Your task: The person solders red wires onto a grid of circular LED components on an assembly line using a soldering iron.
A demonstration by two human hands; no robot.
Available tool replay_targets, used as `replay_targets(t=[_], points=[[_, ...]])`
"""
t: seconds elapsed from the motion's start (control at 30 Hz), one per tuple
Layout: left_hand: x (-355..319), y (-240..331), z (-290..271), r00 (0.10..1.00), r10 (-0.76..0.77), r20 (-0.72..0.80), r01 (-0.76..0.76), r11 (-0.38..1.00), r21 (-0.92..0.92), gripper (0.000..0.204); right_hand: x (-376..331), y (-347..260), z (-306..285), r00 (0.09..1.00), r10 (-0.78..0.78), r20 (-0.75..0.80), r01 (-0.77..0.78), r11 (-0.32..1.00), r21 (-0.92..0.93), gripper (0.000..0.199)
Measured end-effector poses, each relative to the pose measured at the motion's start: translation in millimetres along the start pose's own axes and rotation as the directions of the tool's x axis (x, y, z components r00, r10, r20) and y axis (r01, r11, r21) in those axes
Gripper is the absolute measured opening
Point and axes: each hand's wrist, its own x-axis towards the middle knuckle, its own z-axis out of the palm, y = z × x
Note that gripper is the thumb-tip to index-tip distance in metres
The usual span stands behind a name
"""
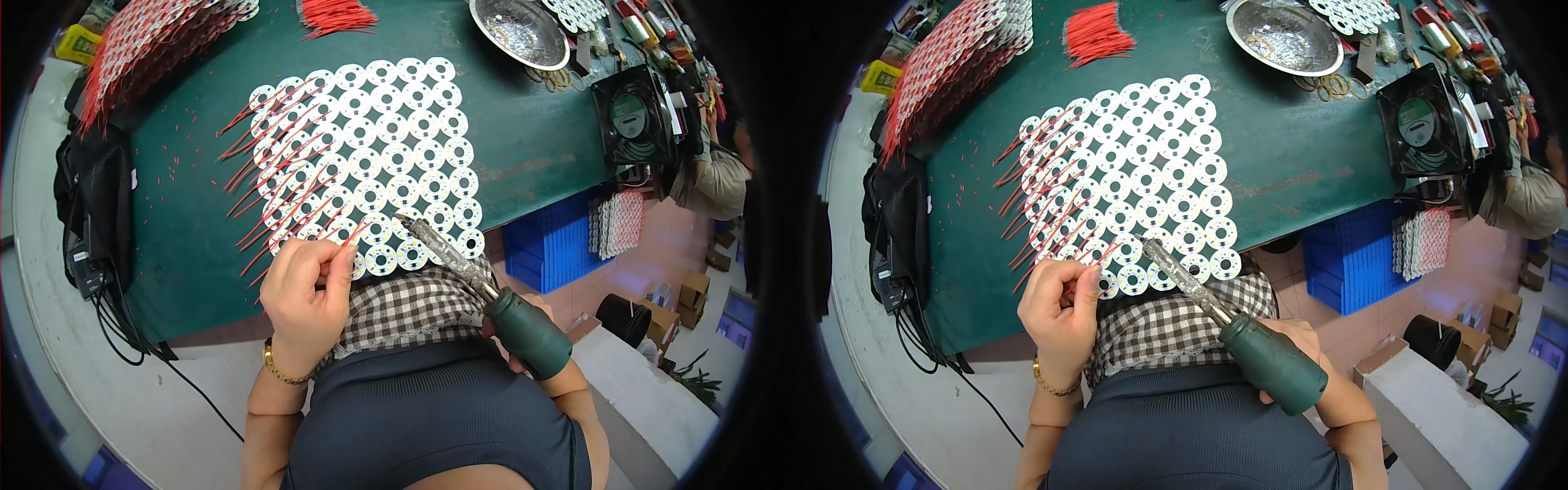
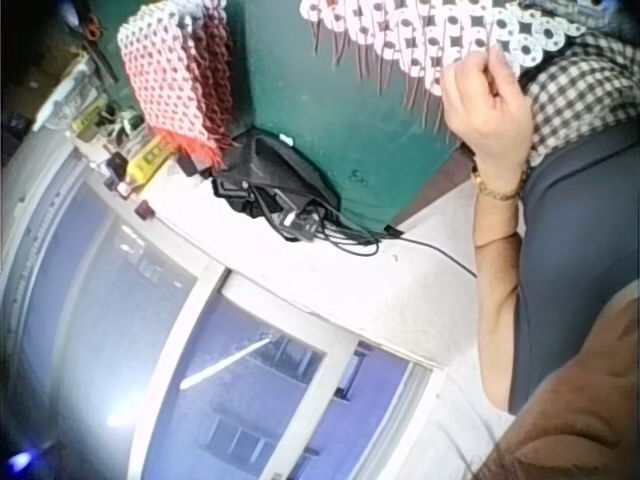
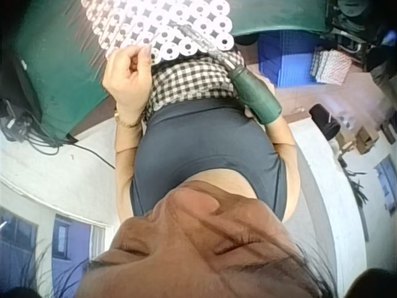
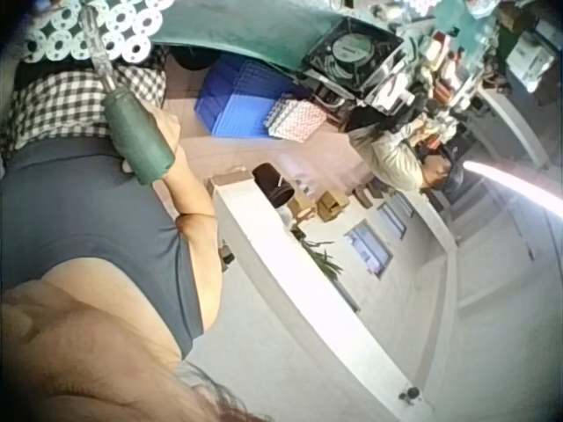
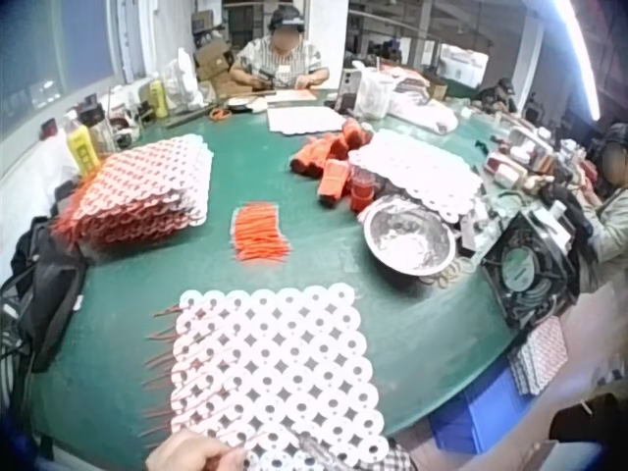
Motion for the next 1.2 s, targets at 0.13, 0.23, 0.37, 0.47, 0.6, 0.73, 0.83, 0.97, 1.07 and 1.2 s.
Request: replay_targets(t=[0.13, 0.23, 0.37, 0.47, 0.6, 0.73, 0.83, 0.97, 1.07, 1.2], points=[[2, 6, -13, 0.99, -0.097, 0.106, 0.089, 0.993, 0.077, 0.009, 5, 4, -1, 0.993, -0.115, -0.009, 0.115, 0.993, -0.013, 0.083], [7, 7, -29, 0.988, -0.05, 0.149, 0.025, 0.985, 0.169, 0.005, 1, 4, 1, 0.991, -0.132, -0.014, 0.131, 0.99, -0.058, 0.081], [11, 19, -41, 0.96, -0.274, -0.054, 0.279, 0.95, 0.142, 0.005, 3, 1, 1, 0.994, -0.091, -0.058, 0.094, 0.994, 0.051, 0.079], [5, 20, -32, 0.99, -0.138, -0.003, 0.138, 0.99, 0.011, 0.009, 0, 6, 7, 0.99, -0.111, -0.086, 0.118, 0.989, 0.089, 0.077], [2, 9, -9, 0.982, -0.177, 0.069, 0.184, 0.977, -0.108, 0.01, -5, -1, -2, 0.998, -0.053, -0.035, 0.055, 0.997, 0.05, 0.078], [1, 6, -7, 0.987, -0.153, 0.05, 0.155, 0.986, -0.054, 0.009, 0, -3, -8, 0.997, -0.067, 0.023, 0.067, 0.998, -0.014, 0.078], [2, 4, -6, 0.985, -0.161, 0.065, 0.166, 0.983, -0.078, 0.009, 3, -7, -7, 0.999, -0.032, 0.022, 0.031, 0.999, 0.036, 0.078], [3, 4, -6, 0.984, -0.165, 0.073, 0.171, 0.98, -0.098, 0.009, 4, -9, -6, 1.0, 0.015, 0.025, -0.016, 0.999, 0.029, 0.081], [4, 5, -10, 0.983, -0.152, 0.105, 0.162, 0.983, -0.092, 0.009, 6, -8, -8, 0.999, -0.023, 0.042, 0.023, 1.0, -0.001, 0.082], [3, 1, -9, 0.988, -0.118, 0.104, 0.129, 0.986, -0.102, 0.009, 8, -10, -9, 0.997, 0.051, 0.053, -0.054, 0.997, 0.058, 0.081]])
